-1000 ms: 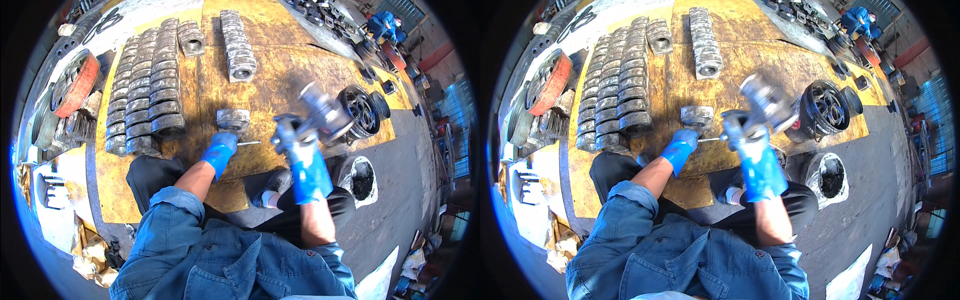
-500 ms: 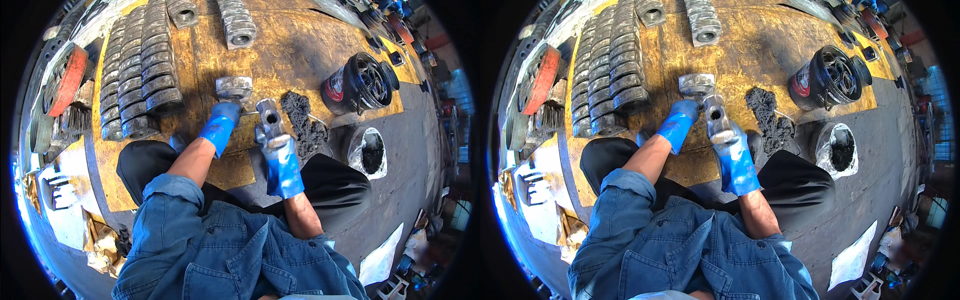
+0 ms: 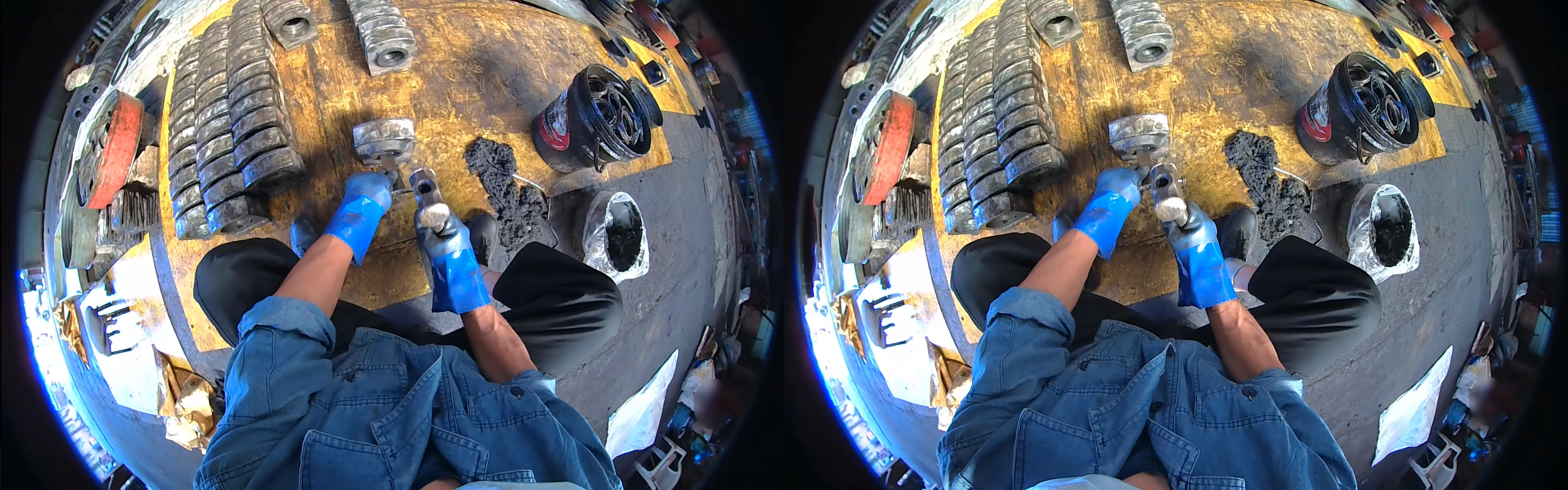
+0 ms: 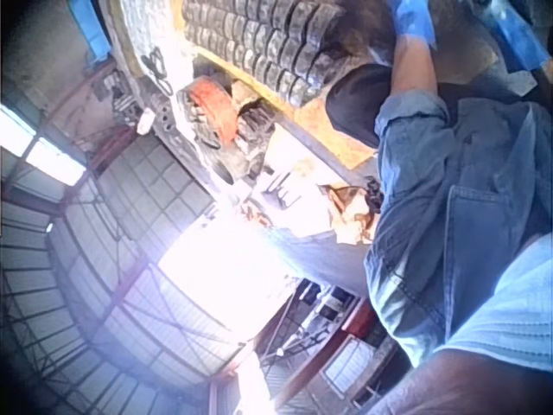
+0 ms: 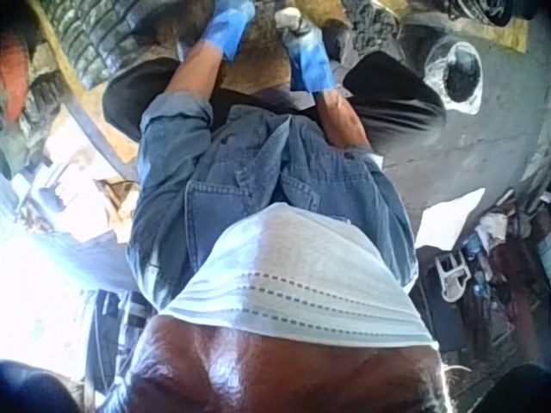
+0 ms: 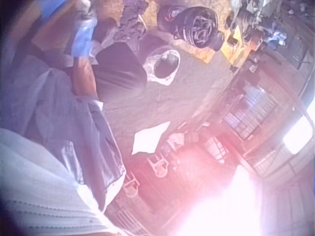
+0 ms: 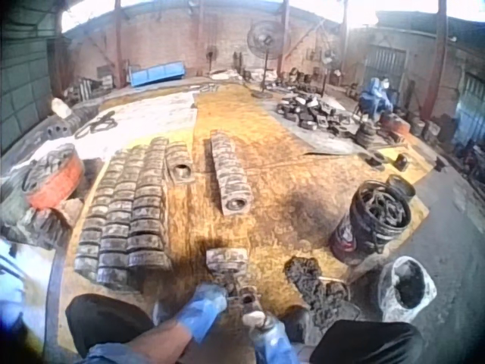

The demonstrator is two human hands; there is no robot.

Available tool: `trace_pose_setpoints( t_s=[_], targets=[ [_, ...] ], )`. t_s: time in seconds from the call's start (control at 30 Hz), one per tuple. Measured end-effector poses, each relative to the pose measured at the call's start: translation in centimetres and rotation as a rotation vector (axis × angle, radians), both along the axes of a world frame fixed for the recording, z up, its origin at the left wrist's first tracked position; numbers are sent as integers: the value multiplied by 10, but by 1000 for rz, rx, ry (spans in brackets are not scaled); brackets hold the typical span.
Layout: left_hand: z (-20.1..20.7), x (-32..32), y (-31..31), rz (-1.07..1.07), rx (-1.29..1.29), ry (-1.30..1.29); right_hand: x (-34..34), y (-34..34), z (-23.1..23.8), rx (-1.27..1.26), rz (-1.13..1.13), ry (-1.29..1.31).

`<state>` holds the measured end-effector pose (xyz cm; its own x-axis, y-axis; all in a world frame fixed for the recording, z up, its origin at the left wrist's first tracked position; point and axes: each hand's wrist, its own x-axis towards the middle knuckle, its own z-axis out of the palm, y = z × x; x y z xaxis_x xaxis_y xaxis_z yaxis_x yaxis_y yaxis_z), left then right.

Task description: The person applies grease from a bucket to a metal ring and several metal components using a rod, then fits the ring into one of the components and taps it into place with a hammer.

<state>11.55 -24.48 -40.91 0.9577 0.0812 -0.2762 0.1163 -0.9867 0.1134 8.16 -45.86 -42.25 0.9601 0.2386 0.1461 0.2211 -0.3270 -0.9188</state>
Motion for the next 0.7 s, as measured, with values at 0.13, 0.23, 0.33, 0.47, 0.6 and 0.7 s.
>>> trace_pose_setpoints(
  t_s=[0.13,0.23,0.33,0.47,0.6,0.7],
  targets=[
    [7,1,-4,25,-133,-100,-2,1,-10,-347,29,164],
    [11,1,-4,37,-62,-52,3,-5,-39,-445,68,291],
    [15,8,-2,31,4,76,6,0,-26,-457,-20,269],
    [4,7,6,48,-111,-30,21,14,29,200,-131,691],
    [16,9,2,73,-155,31,25,3,70,284,-245,776],
    [16,15,-1,78,-161,-33,14,1,47,292,-174,615]
  ],
)
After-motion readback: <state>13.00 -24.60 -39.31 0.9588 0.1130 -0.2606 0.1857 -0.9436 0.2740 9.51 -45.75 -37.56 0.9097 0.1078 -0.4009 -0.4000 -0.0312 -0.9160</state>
